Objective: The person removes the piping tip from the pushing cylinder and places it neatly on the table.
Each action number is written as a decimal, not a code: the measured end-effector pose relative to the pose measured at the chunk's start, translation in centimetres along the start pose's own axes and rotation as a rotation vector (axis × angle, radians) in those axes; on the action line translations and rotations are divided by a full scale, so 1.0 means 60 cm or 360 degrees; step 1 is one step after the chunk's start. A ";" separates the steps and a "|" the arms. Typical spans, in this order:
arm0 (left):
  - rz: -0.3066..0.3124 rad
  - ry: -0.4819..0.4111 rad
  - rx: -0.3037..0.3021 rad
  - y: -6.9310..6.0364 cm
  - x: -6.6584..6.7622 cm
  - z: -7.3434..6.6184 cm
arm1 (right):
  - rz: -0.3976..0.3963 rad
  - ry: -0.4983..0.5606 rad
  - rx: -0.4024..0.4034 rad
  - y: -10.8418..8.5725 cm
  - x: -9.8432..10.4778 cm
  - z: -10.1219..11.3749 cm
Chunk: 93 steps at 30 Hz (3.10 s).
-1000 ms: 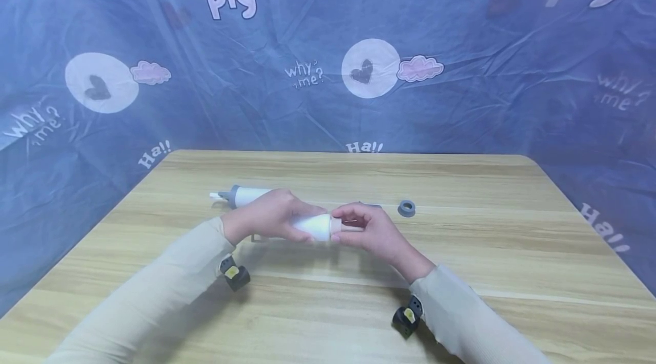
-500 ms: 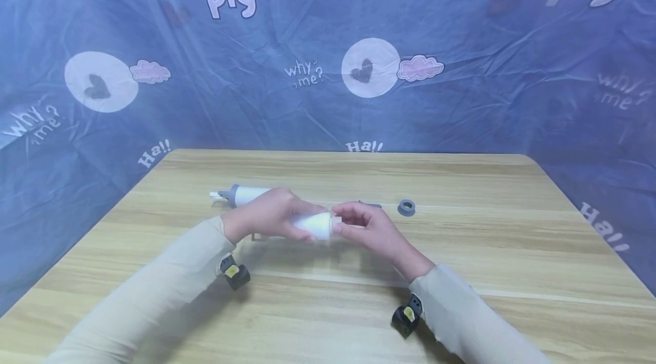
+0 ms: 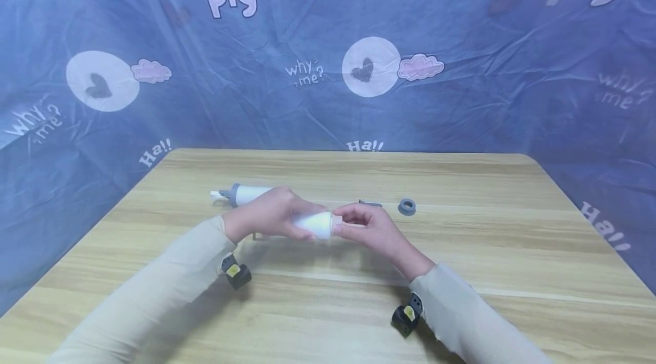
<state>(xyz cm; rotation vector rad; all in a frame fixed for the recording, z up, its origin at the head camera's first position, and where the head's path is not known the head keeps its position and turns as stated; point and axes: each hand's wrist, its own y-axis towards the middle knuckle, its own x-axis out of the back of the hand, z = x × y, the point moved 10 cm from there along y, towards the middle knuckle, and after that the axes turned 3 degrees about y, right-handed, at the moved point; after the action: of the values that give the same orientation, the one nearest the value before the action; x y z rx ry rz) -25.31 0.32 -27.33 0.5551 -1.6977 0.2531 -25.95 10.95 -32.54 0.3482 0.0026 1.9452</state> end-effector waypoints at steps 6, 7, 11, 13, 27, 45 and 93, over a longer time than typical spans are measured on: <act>0.0000 0.0008 0.0002 -0.001 -0.001 0.002 | -0.0005 0.0007 0.0000 0.001 0.000 -0.001; 0.0001 0.0008 0.0003 -0.001 -0.002 0.002 | -0.0004 0.0007 0.0000 0.001 0.000 -0.001; 0.0006 0.0007 0.0006 -0.001 -0.003 0.003 | -0.0003 -0.0011 0.0004 0.001 0.000 0.000; 0.0006 0.0004 0.0009 -0.001 -0.002 0.003 | 0.0000 -0.0018 0.0016 0.000 0.000 0.001; -0.0009 0.0002 -0.0010 -0.001 -0.001 0.002 | 0.0053 -0.0028 0.0105 0.002 -0.005 0.008; -0.0038 0.0015 -0.0038 -0.004 0.002 0.001 | 0.0045 0.0009 -0.0018 0.000 -0.002 -0.010; -0.0025 0.0052 0.0093 -0.039 -0.004 0.032 | -0.0097 0.0124 0.0097 -0.008 0.015 0.000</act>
<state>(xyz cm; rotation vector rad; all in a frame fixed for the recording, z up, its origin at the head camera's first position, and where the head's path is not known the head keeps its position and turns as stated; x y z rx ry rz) -25.81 -2.54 -28.27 0.6042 -1.6581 0.2996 -25.82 11.96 -32.39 0.3093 0.1223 1.8997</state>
